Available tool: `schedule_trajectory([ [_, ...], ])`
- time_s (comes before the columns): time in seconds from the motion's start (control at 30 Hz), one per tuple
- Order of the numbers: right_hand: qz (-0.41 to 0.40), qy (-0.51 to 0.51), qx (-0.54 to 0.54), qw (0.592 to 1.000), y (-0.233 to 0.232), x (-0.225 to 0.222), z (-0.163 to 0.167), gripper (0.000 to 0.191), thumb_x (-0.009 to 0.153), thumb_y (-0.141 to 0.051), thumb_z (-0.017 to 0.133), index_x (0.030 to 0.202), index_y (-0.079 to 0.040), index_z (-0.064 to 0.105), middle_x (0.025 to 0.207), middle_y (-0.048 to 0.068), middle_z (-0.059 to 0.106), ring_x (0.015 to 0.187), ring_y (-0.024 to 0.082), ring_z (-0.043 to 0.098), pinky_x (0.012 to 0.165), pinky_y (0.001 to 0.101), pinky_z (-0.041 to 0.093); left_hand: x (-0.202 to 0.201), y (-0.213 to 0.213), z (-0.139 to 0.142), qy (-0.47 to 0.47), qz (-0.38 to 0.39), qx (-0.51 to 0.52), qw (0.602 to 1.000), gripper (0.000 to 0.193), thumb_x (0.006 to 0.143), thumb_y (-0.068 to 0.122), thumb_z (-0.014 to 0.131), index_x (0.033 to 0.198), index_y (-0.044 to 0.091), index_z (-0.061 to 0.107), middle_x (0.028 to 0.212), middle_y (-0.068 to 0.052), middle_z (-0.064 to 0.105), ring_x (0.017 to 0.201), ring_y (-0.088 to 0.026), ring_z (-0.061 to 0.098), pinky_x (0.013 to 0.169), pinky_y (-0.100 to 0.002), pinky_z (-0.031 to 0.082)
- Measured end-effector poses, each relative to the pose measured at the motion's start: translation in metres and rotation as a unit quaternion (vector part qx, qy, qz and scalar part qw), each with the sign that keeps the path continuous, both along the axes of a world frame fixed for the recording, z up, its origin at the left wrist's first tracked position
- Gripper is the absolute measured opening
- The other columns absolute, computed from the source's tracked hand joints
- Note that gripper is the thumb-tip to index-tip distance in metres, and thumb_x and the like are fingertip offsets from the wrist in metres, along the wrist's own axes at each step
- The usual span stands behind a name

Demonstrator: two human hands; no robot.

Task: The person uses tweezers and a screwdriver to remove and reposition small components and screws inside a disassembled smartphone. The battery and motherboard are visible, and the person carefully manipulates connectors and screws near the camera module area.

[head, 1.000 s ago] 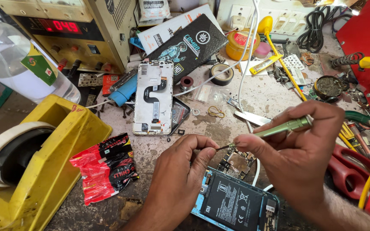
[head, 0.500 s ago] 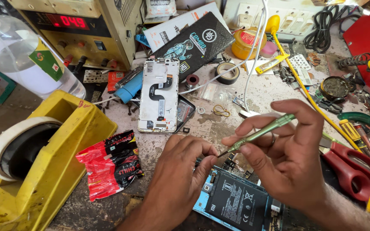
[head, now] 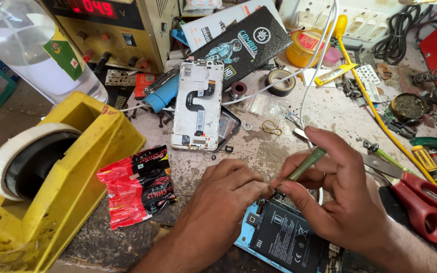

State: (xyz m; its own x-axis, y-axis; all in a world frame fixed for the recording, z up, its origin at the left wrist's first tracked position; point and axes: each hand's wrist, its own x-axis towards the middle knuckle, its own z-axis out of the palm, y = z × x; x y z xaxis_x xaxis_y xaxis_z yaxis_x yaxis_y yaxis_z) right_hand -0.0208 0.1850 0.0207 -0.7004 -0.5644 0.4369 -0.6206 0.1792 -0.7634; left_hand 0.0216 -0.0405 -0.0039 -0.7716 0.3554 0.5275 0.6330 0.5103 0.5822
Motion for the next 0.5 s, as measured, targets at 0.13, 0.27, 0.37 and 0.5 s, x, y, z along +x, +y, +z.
schedule_trajectory([
  [0.13, 0.006, -0.006, 0.0, 1.0, 0.0005, -0.0026, -0.0009, 0.081, 0.092, 0.005, 0.068, 0.154, -0.01, 0.018, 0.109, 0.014, 0.069, 0.099, 0.019, 0.077, 0.084, 0.032, 0.065, -0.0009, 0.0003, -0.0012, -0.003, -0.005, 0.007, 1.0, 0.036, 0.076, -0.005, 0.061, 0.11, 0.005, 0.07, 0.112, -0.01, 0.069, 0.119, -0.032, 0.059, 0.103, -0.043, 0.045],
  [0.27, 0.009, -0.007, 0.005, 1.0, 0.0004, -0.0028, -0.0028, 0.079, 0.092, 0.006, 0.067, 0.153, -0.01, 0.019, 0.111, 0.015, 0.068, 0.101, 0.021, 0.077, 0.086, 0.033, 0.065, -0.0014, 0.0013, -0.0018, -0.014, -0.003, 0.015, 1.0, 0.035, 0.076, -0.006, 0.06, 0.109, 0.003, 0.07, 0.112, -0.013, 0.068, 0.116, -0.033, 0.058, 0.103, -0.042, 0.046],
  [0.37, 0.0, 0.009, 0.025, 1.0, 0.001, -0.0021, -0.0036, 0.077, 0.092, 0.005, 0.067, 0.151, -0.009, 0.02, 0.111, 0.015, 0.068, 0.099, 0.02, 0.078, 0.082, 0.0309, 0.066, -0.0017, 0.0013, -0.0024, -0.02, -0.005, 0.021, 1.0, 0.037, 0.075, -0.008, 0.059, 0.108, 0.004, 0.07, 0.112, -0.013, 0.068, 0.115, -0.033, 0.058, 0.102, -0.042, 0.046],
  [0.5, 0.005, 0.01, 0.027, 1.0, 0.0015, -0.0019, -0.0045, 0.077, 0.093, 0.005, 0.067, 0.151, -0.008, 0.019, 0.11, 0.015, 0.068, 0.097, 0.018, 0.079, 0.078, 0.0282, 0.066, -0.0024, 0.0005, -0.0023, -0.025, -0.008, 0.03, 0.999, 0.039, 0.074, -0.01, 0.058, 0.108, 0.004, 0.07, 0.112, -0.012, 0.068, 0.113, -0.033, 0.059, 0.1, -0.041, 0.047],
])
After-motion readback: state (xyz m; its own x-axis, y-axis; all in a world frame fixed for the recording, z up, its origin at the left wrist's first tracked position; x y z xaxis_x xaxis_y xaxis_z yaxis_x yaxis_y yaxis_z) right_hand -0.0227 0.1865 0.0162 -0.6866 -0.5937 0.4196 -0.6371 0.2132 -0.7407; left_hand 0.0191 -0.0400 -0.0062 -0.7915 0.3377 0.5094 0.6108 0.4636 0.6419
